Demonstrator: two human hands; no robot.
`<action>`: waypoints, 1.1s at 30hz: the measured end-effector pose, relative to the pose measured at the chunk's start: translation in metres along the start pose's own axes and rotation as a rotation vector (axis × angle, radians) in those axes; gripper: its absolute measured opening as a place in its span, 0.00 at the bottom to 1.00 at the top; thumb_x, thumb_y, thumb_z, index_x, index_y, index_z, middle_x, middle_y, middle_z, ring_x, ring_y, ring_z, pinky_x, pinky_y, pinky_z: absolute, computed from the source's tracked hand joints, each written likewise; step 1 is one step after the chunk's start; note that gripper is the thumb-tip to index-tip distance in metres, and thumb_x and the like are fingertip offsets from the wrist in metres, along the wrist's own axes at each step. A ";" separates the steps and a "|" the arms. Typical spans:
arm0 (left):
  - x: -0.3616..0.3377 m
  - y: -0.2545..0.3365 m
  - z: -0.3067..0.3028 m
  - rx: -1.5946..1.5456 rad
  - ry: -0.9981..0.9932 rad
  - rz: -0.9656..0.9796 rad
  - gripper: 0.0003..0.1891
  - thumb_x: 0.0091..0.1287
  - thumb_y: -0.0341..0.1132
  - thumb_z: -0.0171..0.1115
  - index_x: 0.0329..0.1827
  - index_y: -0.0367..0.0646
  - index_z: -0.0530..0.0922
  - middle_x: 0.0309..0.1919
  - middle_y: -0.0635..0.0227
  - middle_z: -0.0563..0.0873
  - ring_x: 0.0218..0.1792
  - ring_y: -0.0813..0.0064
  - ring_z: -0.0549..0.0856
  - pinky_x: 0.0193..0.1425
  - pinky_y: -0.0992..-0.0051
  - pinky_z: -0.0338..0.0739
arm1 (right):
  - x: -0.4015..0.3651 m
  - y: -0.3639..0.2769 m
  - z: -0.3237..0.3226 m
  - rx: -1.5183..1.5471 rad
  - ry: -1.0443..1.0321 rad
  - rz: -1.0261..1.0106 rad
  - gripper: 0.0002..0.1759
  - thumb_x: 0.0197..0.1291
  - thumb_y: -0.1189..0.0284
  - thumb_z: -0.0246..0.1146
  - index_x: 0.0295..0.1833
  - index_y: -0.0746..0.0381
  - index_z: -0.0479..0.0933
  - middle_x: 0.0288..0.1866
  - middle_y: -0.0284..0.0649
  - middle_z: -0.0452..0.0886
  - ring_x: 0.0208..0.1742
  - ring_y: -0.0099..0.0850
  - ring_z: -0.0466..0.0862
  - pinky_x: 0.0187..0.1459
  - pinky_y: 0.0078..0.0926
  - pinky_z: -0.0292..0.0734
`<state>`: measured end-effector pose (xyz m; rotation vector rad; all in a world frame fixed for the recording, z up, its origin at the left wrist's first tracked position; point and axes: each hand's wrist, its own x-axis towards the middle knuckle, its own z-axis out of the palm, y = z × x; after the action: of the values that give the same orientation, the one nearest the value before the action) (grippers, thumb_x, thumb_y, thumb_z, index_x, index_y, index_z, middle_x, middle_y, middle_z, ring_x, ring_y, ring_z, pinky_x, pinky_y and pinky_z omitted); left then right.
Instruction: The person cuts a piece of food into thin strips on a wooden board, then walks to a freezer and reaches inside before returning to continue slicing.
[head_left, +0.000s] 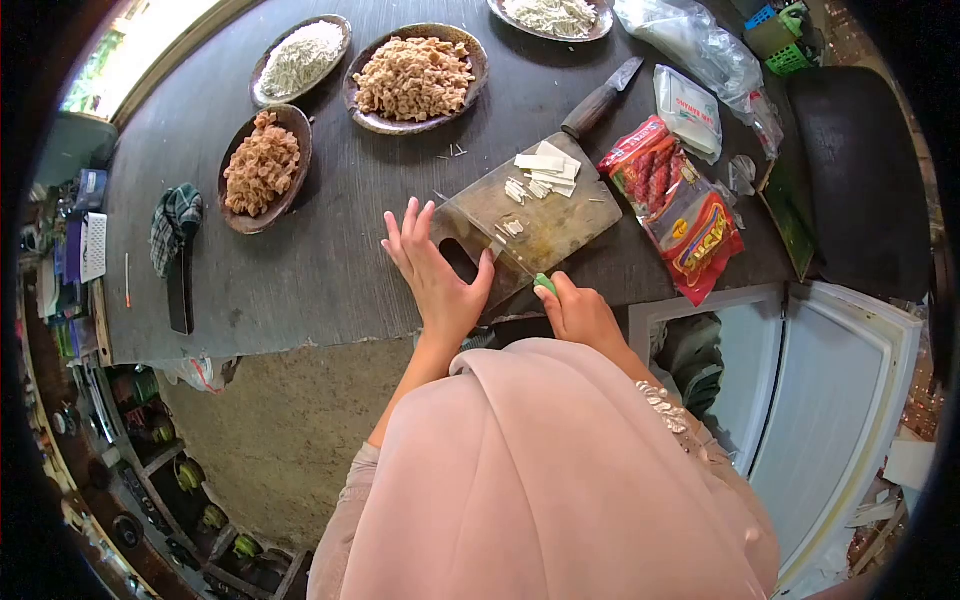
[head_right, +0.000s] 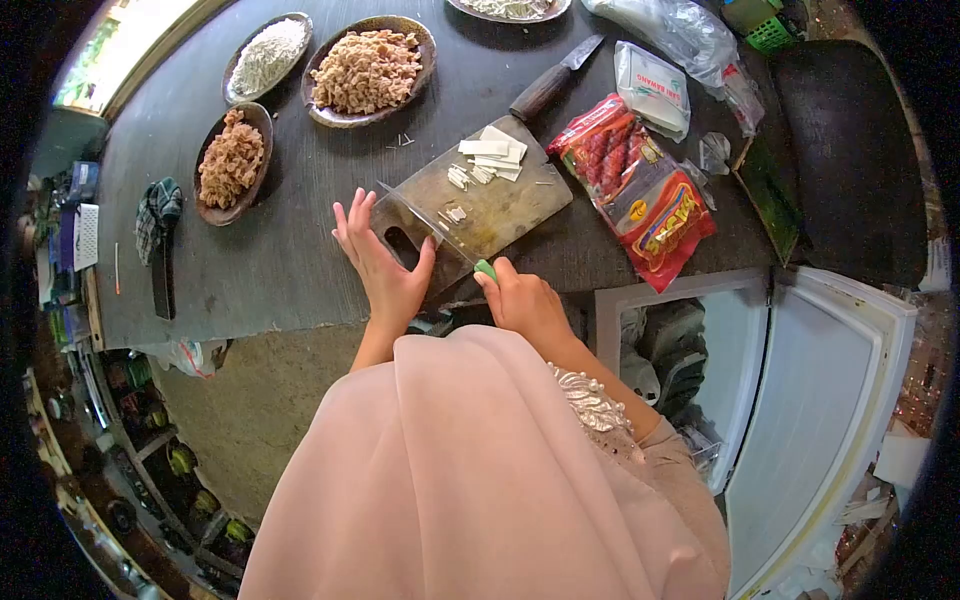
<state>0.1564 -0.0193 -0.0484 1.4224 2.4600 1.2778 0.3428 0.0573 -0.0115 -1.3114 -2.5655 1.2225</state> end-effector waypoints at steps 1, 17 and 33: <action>0.000 -0.001 0.000 0.006 0.002 0.000 0.48 0.57 0.40 0.77 0.79 0.43 0.58 0.80 0.52 0.60 0.83 0.38 0.47 0.81 0.33 0.37 | 0.001 -0.001 0.002 -0.007 0.009 -0.004 0.20 0.79 0.55 0.53 0.45 0.63 0.71 0.27 0.61 0.83 0.35 0.65 0.84 0.36 0.62 0.77; 0.001 -0.001 0.000 -0.004 0.009 0.003 0.47 0.59 0.41 0.77 0.79 0.43 0.59 0.79 0.53 0.62 0.83 0.39 0.48 0.82 0.36 0.36 | 0.010 0.000 0.003 -0.031 0.043 -0.024 0.22 0.79 0.53 0.52 0.46 0.63 0.71 0.28 0.61 0.83 0.35 0.66 0.84 0.37 0.62 0.78; 0.001 0.000 -0.001 -0.010 0.017 -0.002 0.47 0.58 0.38 0.77 0.79 0.44 0.58 0.79 0.54 0.62 0.83 0.39 0.48 0.82 0.35 0.35 | 0.009 0.001 0.003 -0.008 0.041 -0.044 0.20 0.79 0.54 0.53 0.46 0.63 0.72 0.27 0.61 0.83 0.35 0.65 0.84 0.36 0.62 0.78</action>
<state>0.1556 -0.0193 -0.0472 1.4120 2.4610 1.3051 0.3364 0.0621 -0.0166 -1.2603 -2.5591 1.1667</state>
